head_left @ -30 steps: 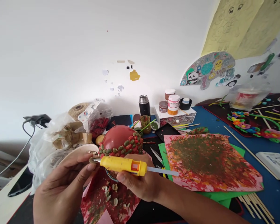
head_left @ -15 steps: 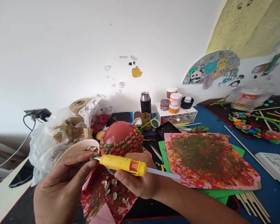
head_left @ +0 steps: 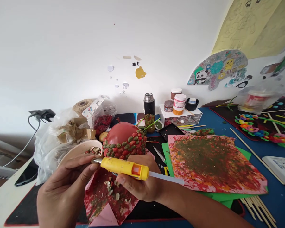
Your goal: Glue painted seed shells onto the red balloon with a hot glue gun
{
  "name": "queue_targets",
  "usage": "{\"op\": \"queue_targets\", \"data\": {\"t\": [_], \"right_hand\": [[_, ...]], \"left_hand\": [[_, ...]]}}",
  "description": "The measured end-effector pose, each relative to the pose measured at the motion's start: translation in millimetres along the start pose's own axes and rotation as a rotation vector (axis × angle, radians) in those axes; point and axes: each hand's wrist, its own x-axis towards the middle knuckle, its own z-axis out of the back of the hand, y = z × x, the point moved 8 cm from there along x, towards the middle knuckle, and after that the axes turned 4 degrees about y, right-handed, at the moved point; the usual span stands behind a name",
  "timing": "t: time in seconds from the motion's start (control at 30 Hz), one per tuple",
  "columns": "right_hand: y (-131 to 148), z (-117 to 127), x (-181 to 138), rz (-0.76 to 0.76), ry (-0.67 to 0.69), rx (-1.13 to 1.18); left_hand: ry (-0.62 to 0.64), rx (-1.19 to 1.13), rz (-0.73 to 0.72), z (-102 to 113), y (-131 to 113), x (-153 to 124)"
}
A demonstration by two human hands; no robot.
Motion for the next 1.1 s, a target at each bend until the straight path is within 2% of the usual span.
{"op": "queue_targets", "data": {"t": [0.23,0.4,0.6,0.83,1.1], "right_hand": [[-2,3,-1,0.0,-0.053,0.016],[-2,0,-1,-0.001,-0.006,-0.071],[1,8,-1,0.04,-0.12,0.004],[-3,-2,-3,0.011,0.003,-0.115],[-2,2,-2,0.007,-0.043,-0.05]], "left_hand": [[0.016,-0.013,0.008,-1,0,3],[0.014,0.004,-0.029,-1,-4,4],[0.043,0.034,-0.048,-2,-6,5],[0.047,0.074,-0.016,0,-2,2],[0.042,0.08,-0.042,3,0,3]]}}
